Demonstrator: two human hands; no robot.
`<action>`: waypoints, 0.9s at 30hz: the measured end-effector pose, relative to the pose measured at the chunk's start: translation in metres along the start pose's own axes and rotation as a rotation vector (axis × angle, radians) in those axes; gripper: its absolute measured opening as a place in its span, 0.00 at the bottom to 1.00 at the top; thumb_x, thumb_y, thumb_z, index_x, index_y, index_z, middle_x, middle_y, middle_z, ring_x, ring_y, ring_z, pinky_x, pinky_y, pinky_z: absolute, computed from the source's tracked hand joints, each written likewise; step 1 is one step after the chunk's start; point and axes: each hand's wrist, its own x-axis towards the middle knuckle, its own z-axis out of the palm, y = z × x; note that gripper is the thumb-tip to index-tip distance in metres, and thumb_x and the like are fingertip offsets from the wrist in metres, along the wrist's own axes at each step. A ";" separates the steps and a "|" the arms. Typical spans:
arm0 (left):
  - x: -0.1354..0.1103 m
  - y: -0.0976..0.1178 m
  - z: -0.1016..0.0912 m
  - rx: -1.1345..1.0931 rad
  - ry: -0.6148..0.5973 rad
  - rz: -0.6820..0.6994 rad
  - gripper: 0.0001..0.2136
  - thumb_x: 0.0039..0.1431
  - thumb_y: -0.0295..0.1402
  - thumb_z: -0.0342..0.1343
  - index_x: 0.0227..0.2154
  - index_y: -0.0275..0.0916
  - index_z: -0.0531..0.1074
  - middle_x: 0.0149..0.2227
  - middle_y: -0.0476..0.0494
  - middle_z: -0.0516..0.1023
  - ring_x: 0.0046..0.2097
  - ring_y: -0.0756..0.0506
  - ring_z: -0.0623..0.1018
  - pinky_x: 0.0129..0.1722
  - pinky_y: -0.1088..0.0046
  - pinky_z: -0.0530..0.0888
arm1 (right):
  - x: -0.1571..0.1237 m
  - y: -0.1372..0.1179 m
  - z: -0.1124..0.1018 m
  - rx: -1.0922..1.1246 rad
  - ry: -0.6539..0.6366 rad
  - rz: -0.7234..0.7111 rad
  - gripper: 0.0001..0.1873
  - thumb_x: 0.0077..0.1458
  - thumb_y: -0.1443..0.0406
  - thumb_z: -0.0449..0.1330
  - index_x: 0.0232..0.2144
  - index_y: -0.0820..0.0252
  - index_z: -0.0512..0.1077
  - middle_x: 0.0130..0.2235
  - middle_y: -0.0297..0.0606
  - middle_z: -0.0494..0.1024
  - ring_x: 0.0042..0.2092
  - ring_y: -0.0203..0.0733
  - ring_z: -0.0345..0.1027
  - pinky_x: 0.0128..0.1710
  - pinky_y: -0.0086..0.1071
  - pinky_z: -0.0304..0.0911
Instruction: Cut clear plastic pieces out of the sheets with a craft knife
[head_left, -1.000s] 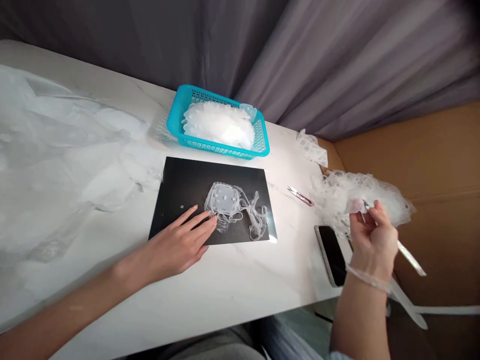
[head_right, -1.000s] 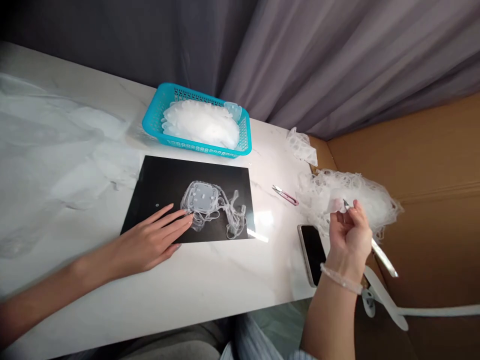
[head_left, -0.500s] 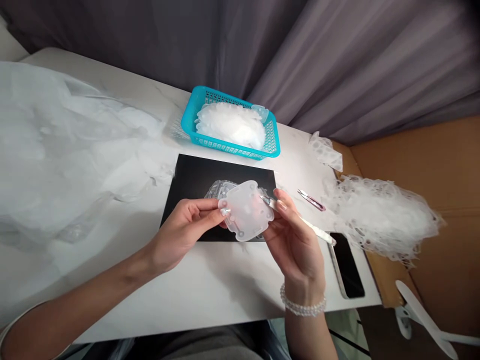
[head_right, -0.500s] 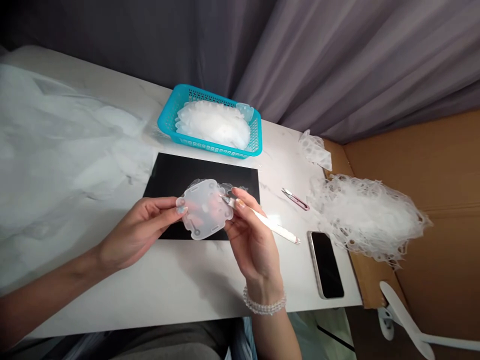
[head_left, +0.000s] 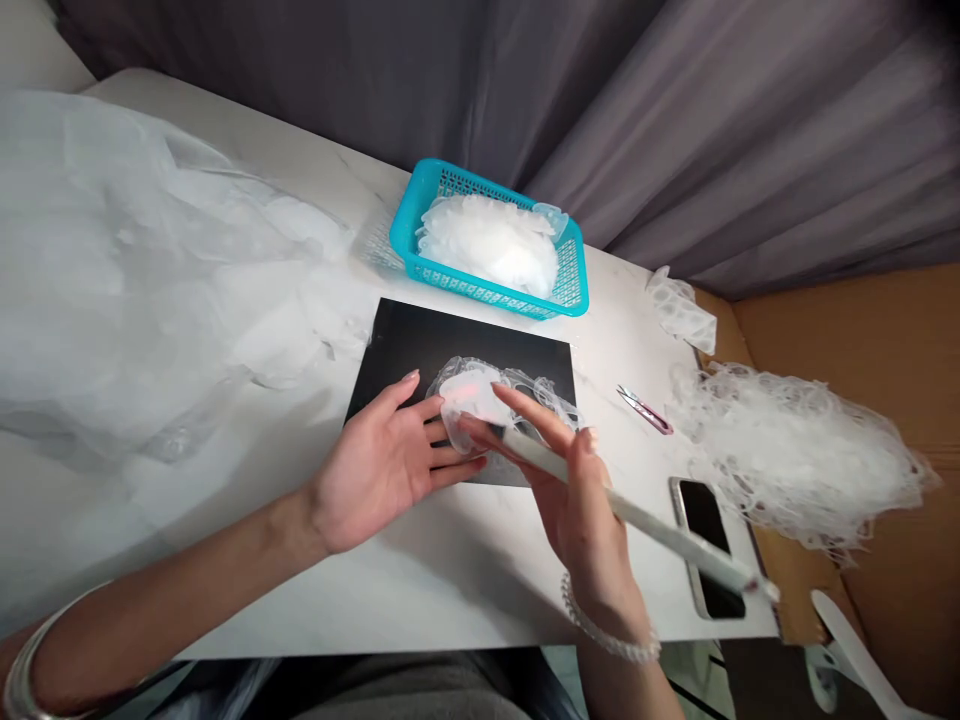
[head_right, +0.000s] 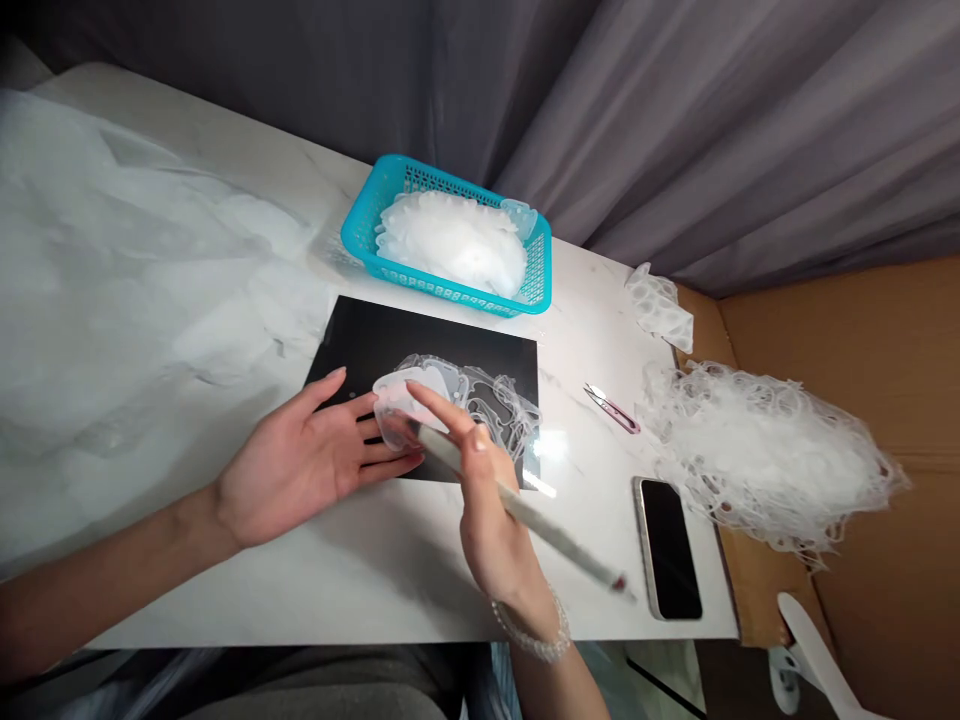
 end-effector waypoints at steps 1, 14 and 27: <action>0.000 0.000 -0.002 -0.039 -0.001 -0.010 0.33 0.67 0.53 0.40 0.65 0.33 0.60 0.58 0.30 0.74 0.60 0.35 0.74 0.64 0.52 0.65 | 0.000 -0.001 -0.001 0.009 0.000 -0.004 0.30 0.66 0.43 0.43 0.52 0.50 0.76 0.39 0.40 0.84 0.50 0.50 0.78 0.59 0.50 0.65; 0.000 0.000 -0.005 0.059 -0.100 -0.020 0.35 0.68 0.54 0.29 0.67 0.36 0.56 0.64 0.34 0.67 0.64 0.35 0.69 0.65 0.50 0.63 | 0.021 0.013 -0.020 0.075 0.305 -0.020 0.14 0.60 0.58 0.62 0.27 0.56 0.63 0.31 0.35 0.82 0.40 0.46 0.80 0.43 0.40 0.73; -0.001 -0.002 -0.006 0.031 -0.134 -0.047 0.34 0.67 0.54 0.31 0.66 0.36 0.59 0.61 0.33 0.71 0.64 0.35 0.69 0.65 0.49 0.61 | 0.028 0.021 -0.022 0.126 0.202 0.072 0.21 0.53 0.63 0.69 0.25 0.55 0.57 0.28 0.30 0.75 0.38 0.39 0.75 0.38 0.31 0.71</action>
